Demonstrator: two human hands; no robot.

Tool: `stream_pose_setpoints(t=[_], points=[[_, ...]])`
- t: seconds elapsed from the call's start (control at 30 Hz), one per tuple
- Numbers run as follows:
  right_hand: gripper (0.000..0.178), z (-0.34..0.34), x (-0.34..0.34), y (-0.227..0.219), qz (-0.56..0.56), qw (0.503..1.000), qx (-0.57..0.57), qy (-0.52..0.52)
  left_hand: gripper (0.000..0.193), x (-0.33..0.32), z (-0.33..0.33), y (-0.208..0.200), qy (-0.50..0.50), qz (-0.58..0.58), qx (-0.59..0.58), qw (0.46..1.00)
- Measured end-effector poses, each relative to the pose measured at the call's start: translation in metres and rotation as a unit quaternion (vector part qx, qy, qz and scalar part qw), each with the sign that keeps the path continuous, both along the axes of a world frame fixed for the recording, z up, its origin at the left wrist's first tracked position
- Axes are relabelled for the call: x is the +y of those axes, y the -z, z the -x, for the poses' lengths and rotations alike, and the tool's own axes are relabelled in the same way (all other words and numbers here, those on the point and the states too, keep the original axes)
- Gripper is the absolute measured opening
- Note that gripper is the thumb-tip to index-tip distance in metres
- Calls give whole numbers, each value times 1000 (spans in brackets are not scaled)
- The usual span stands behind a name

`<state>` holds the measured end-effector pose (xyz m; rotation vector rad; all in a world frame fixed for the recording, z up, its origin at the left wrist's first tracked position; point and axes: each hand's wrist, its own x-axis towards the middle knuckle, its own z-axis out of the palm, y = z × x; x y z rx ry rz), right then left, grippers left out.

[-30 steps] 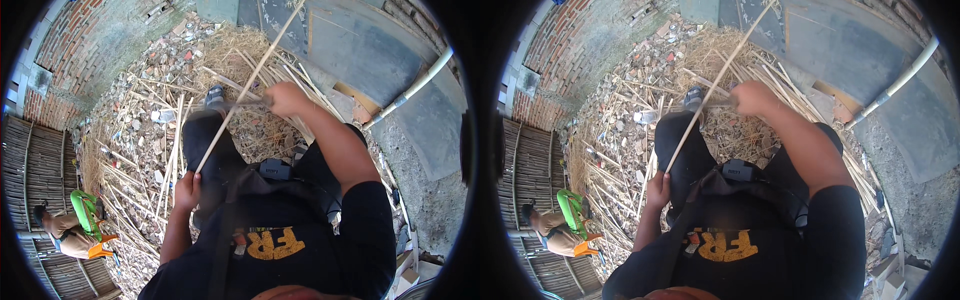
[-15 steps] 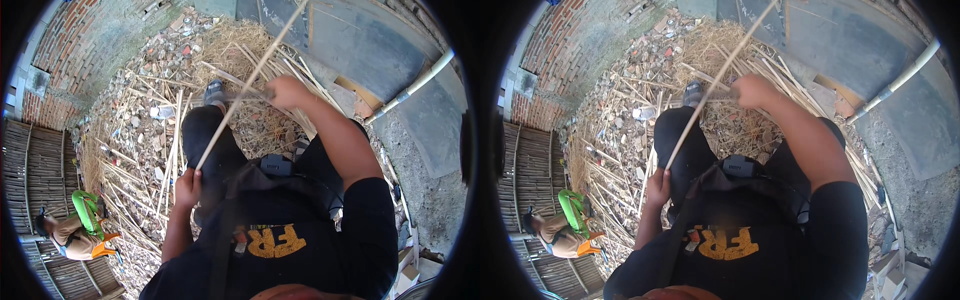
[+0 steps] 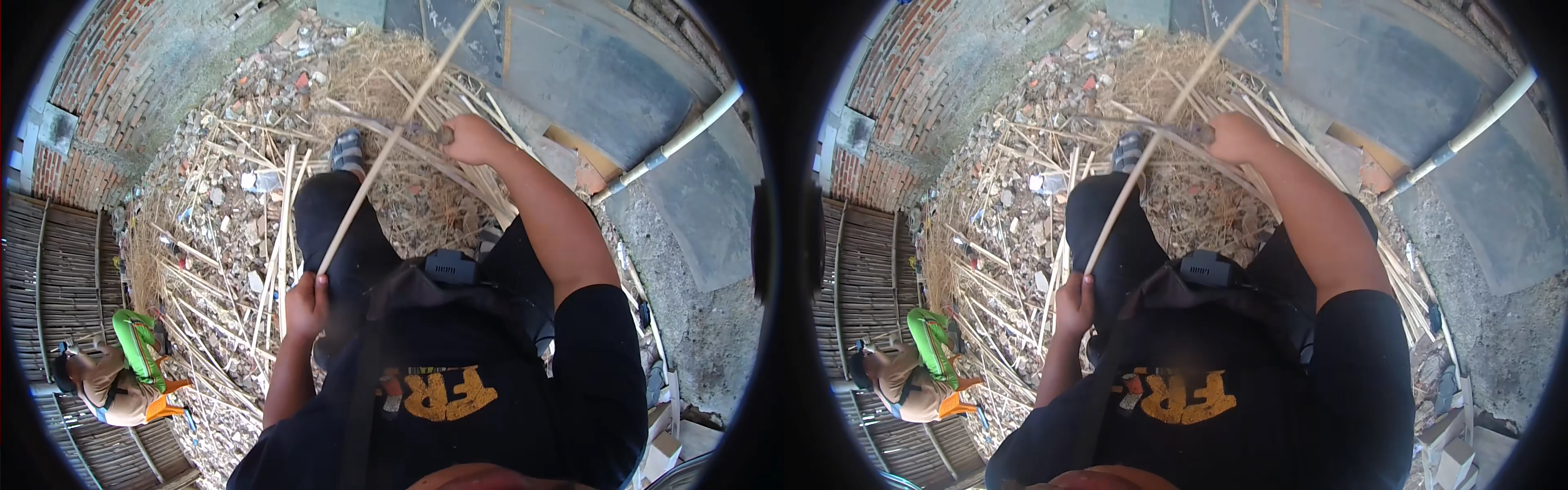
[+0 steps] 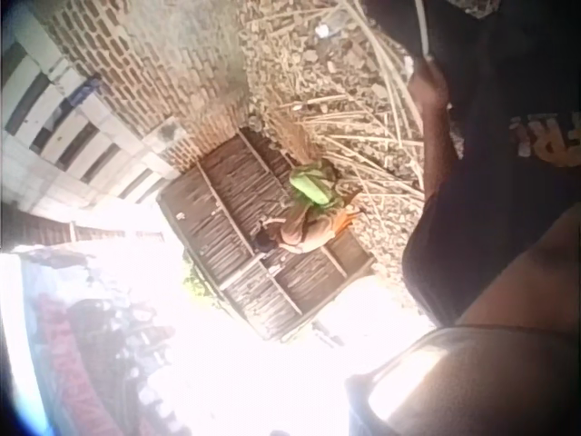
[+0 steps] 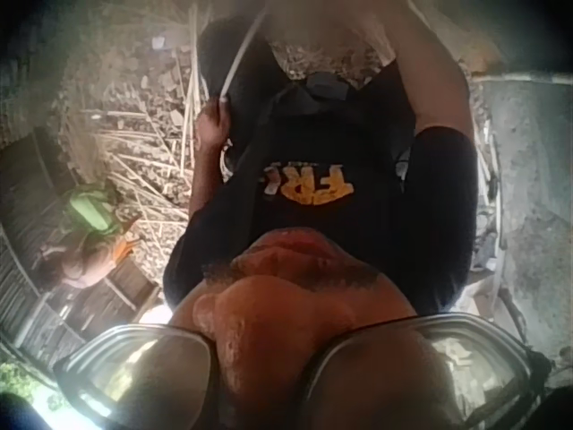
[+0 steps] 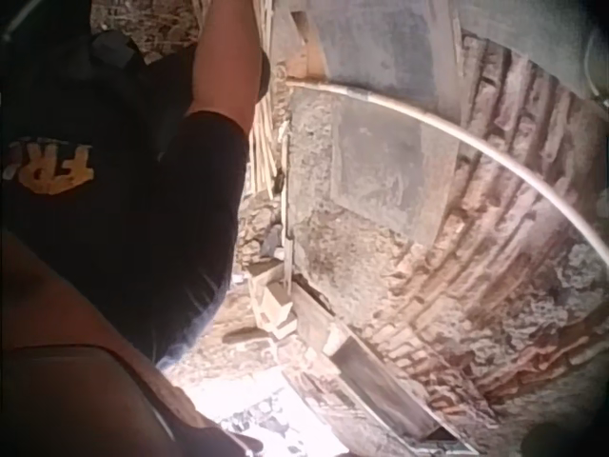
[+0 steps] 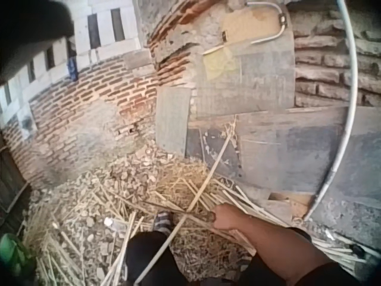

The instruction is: The person shaves thin strips of bamboo using a knife, holding the strip with their left hand and pulling the knife along the surface with their right hand to smooth and thin the material.

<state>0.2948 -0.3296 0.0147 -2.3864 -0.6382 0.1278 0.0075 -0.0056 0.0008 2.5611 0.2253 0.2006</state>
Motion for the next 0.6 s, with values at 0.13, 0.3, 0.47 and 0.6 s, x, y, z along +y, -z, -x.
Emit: stream_pose_setpoints(t=[0.13,0.3,0.47,0.6], points=[[15,-4,-8,-18,132,991,-10,-23,35,2,2,-6,17,-15,-10,1000],[19,30,19,-37,133,985,-60,-97,35,6,11,-2,1,-17,8,1000],[23,-18,-11,5,97,995,-20,-7,35,3,4,-2,0,-1,7,1000],[23,-39,-34,4,102,990,-4,95,36,6,-1,-17,25,-53,23,998]])
